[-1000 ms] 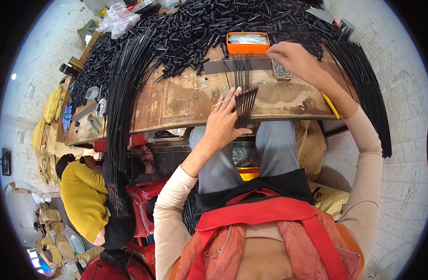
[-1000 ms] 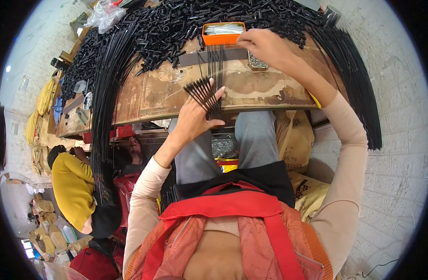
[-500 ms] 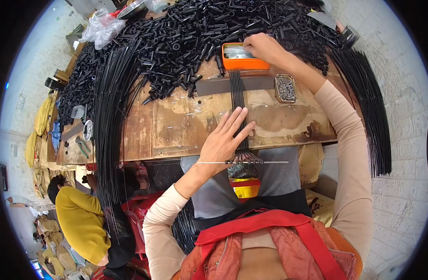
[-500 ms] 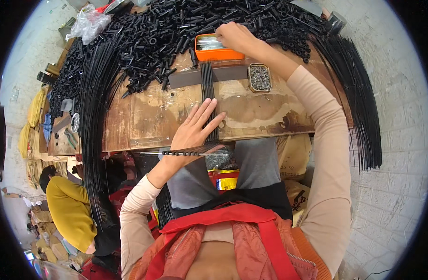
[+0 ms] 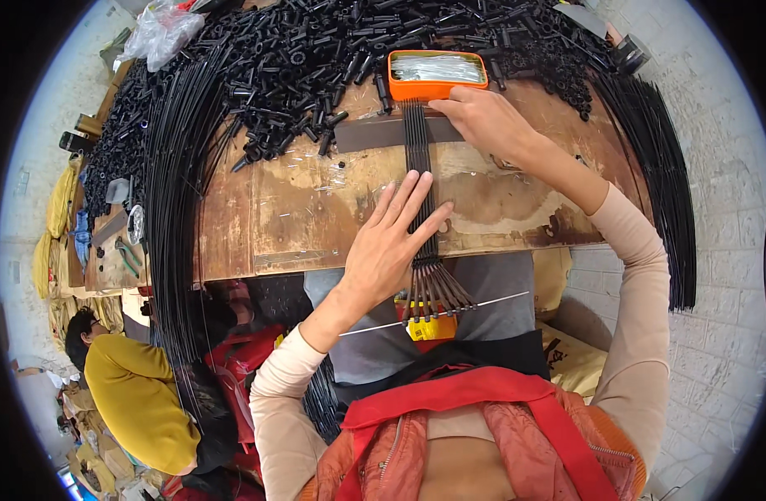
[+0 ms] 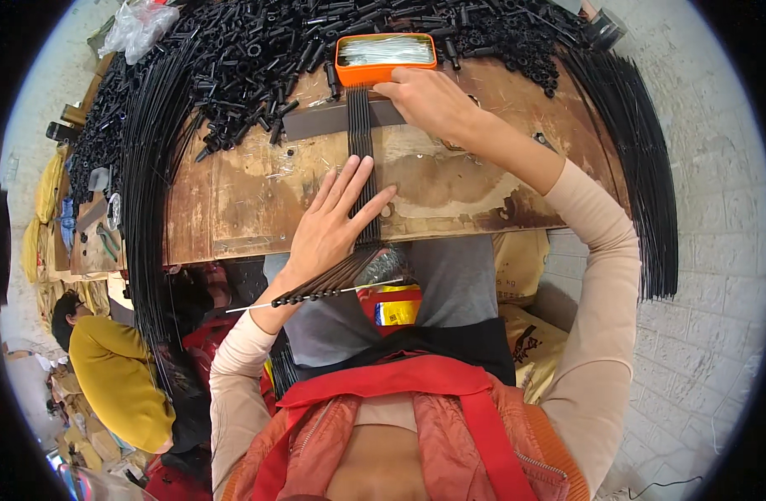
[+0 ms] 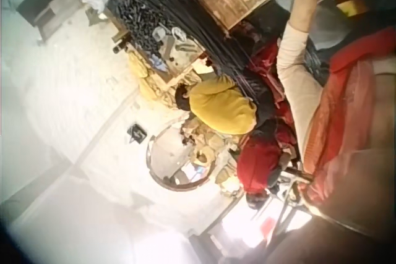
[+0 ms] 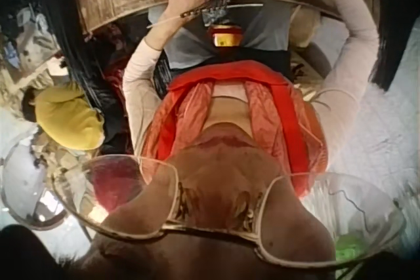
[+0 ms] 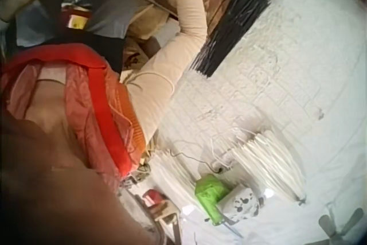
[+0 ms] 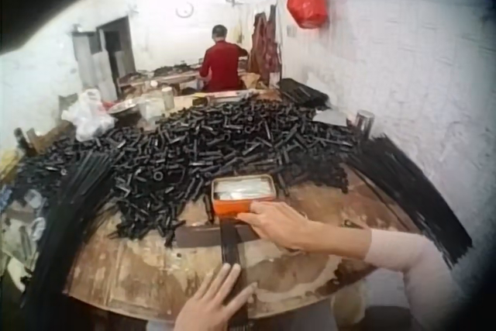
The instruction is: Assembling black plastic components onto a wire harness or rack using pliers.
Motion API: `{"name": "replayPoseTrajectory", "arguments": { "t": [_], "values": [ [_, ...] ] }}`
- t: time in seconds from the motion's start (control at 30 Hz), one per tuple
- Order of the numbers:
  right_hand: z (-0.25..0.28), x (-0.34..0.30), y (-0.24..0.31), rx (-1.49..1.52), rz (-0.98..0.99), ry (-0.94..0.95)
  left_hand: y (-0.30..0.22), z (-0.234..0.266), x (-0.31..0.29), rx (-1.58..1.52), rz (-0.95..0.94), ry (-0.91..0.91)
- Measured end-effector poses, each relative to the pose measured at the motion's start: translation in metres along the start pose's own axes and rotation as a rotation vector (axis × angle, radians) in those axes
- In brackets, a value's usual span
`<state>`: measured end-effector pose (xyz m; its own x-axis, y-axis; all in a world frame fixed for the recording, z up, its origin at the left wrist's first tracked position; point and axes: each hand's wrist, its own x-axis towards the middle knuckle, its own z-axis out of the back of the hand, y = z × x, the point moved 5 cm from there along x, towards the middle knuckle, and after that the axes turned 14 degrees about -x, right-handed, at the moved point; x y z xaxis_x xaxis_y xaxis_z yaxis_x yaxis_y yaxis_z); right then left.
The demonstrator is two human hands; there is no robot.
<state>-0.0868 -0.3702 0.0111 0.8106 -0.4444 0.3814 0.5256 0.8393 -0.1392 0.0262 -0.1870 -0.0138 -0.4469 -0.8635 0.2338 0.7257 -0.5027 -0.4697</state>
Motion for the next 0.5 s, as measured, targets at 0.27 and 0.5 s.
{"name": "replayPoseTrajectory", "arguments": {
  "t": [0.27, 0.5],
  "values": [
    [-0.0053, 0.0011, 0.0024, 0.016, 0.004, -0.026, -0.0021, 0.0009, 0.0001, -0.026, 0.009, 0.014],
    [-0.0049, 0.0021, 0.0038, -0.004, 0.038, -0.021, -0.0017, 0.0015, -0.0001, -0.036, 0.004, 0.002]
  ]
}}
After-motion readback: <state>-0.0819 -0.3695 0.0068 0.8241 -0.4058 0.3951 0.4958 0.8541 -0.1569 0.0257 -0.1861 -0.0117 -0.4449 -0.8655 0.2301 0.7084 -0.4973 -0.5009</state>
